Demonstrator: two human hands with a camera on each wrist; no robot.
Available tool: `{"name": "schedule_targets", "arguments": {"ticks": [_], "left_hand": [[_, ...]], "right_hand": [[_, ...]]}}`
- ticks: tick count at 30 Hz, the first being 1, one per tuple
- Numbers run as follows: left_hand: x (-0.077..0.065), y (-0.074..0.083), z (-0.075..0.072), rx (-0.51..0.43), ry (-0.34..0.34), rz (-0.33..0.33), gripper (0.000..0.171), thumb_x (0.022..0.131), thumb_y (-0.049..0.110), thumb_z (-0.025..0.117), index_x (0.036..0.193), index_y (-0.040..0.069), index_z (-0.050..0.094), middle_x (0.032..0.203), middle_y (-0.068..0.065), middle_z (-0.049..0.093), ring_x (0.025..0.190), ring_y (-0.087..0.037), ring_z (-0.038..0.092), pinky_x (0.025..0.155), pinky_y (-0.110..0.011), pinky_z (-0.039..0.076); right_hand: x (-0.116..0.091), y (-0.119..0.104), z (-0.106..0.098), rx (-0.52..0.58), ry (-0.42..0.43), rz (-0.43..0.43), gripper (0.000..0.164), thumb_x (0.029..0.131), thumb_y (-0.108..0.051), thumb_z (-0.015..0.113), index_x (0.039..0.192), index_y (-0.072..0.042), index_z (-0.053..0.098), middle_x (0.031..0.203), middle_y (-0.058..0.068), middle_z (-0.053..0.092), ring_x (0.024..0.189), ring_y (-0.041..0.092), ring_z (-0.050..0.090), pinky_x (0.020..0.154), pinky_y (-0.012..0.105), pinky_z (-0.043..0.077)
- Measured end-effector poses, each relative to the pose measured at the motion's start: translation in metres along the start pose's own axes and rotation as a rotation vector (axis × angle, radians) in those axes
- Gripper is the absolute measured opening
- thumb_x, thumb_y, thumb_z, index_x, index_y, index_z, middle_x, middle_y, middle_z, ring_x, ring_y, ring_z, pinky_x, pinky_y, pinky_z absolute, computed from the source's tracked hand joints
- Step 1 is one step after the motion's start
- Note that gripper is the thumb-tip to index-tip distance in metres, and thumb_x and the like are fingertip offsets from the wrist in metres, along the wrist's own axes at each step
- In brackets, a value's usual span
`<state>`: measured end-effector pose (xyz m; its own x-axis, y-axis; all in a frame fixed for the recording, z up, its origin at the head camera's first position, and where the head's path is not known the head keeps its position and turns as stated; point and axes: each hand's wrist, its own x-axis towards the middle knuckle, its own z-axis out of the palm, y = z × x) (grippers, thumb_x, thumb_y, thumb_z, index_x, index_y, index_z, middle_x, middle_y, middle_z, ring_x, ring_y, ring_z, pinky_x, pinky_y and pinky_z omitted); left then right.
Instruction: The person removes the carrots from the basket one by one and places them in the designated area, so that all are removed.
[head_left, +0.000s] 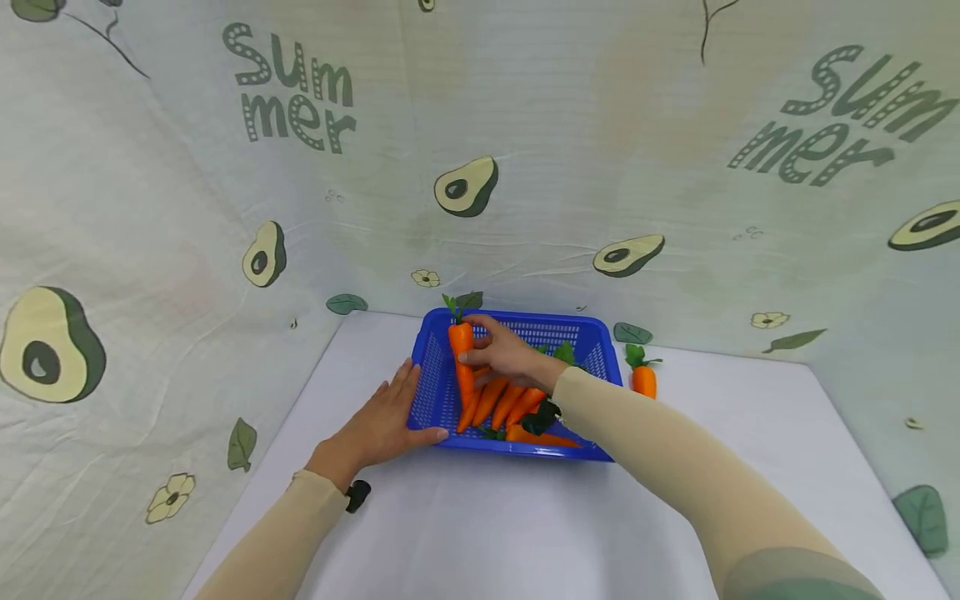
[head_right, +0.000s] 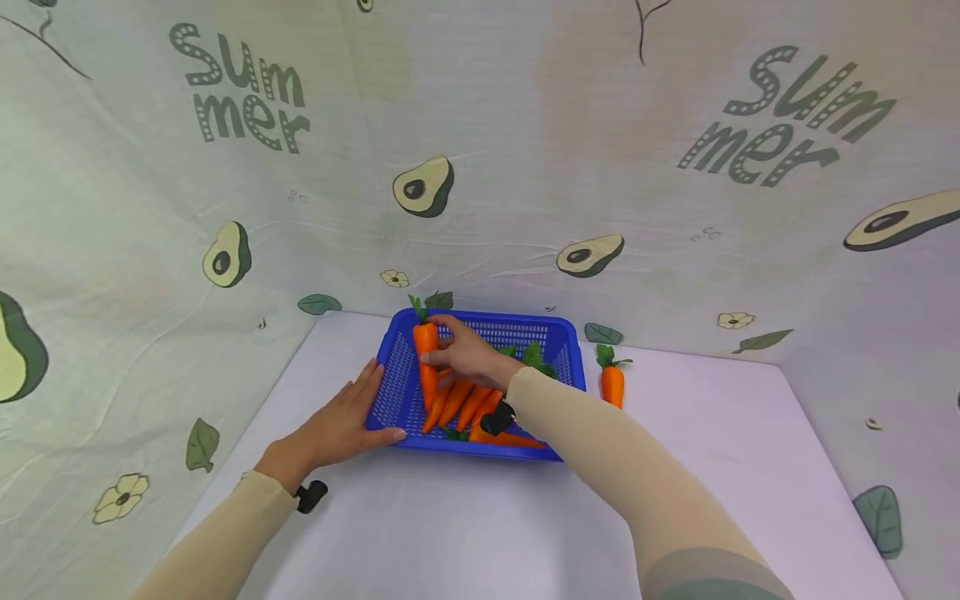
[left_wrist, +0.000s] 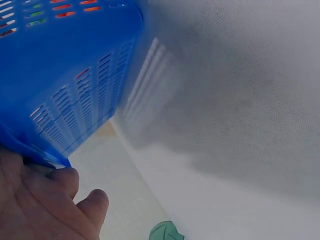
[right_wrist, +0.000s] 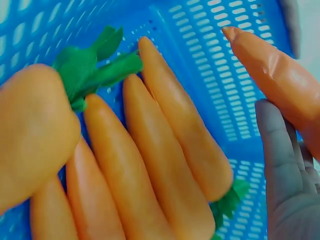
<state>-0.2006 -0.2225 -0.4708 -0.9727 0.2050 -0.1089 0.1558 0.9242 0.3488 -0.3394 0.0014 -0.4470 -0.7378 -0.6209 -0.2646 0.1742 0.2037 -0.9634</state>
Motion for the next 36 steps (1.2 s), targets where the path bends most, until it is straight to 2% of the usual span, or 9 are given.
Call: {"name": "schedule_targets", "arguments": {"ticks": [5, 12, 19, 24, 30, 36], "left_hand": [[0.0, -0.003, 0.002, -0.006, -0.002, -0.012, 0.126, 0.071, 0.091, 0.044, 0.158, 0.012, -0.001, 0.166, -0.006, -0.005, 0.152, -0.031, 0.013, 0.122, -0.051, 0.016], [-0.003, -0.007, 0.001, -0.035, 0.009, -0.023, 0.123, 0.075, 0.084, 0.052, 0.158, 0.012, -0.001, 0.166, -0.007, -0.006, 0.151, -0.036, 0.013, 0.121, -0.054, 0.016], [-0.003, -0.008, 0.0, -0.035, 0.003, -0.019, 0.126, 0.073, 0.088, 0.048, 0.158, 0.009, -0.001, 0.166, -0.009, -0.005, 0.15, -0.04, 0.014, 0.12, -0.056, 0.017], [-0.004, -0.007, 0.001, -0.054, 0.002, -0.014, 0.123, 0.075, 0.083, 0.052, 0.157, 0.008, -0.001, 0.166, -0.01, -0.006, 0.15, -0.04, 0.013, 0.12, -0.056, 0.016], [-0.004, -0.003, 0.003, -0.061, -0.002, -0.016, 0.123, 0.076, 0.081, 0.055, 0.158, 0.01, -0.003, 0.166, -0.01, -0.006, 0.148, -0.045, 0.014, 0.118, -0.06, 0.02], [-0.003, 0.002, 0.006, -0.058, -0.003, -0.006, 0.125, 0.075, 0.083, 0.053, 0.158, 0.01, -0.004, 0.166, -0.01, -0.007, 0.148, -0.045, 0.015, 0.117, -0.06, 0.02]], "right_hand": [[-0.019, -0.007, -0.013, -0.077, 0.075, -0.063, 0.069, 0.09, -0.016, 0.071, 0.144, -0.04, 0.035, 0.135, 0.014, 0.052, 0.103, 0.03, 0.067, 0.084, 0.061, 0.054], [-0.046, -0.008, -0.028, -0.293, 0.206, -0.147, 0.069, 0.088, -0.025, 0.074, 0.143, -0.042, 0.035, 0.136, 0.012, 0.052, 0.093, 0.027, 0.07, 0.068, 0.045, 0.061], [-0.073, -0.007, -0.047, -0.385, 0.33, -0.185, 0.073, 0.086, -0.023, 0.075, 0.145, -0.04, 0.036, 0.134, 0.011, 0.055, 0.093, 0.027, 0.07, 0.065, 0.043, 0.061], [-0.095, -0.01, -0.063, -0.475, 0.416, -0.207, 0.073, 0.086, -0.028, 0.076, 0.146, -0.038, 0.035, 0.133, 0.011, 0.056, 0.095, 0.027, 0.07, 0.064, 0.036, 0.061], [-0.13, -0.015, -0.085, -0.505, 0.493, -0.225, 0.073, 0.087, -0.027, 0.075, 0.147, -0.035, 0.034, 0.135, 0.016, 0.056, 0.103, 0.032, 0.069, 0.07, 0.037, 0.061], [-0.167, -0.01, -0.11, -0.498, 0.576, -0.183, 0.074, 0.088, -0.024, 0.073, 0.149, -0.031, 0.033, 0.139, 0.019, 0.053, 0.105, 0.035, 0.068, 0.071, 0.043, 0.061]]}}
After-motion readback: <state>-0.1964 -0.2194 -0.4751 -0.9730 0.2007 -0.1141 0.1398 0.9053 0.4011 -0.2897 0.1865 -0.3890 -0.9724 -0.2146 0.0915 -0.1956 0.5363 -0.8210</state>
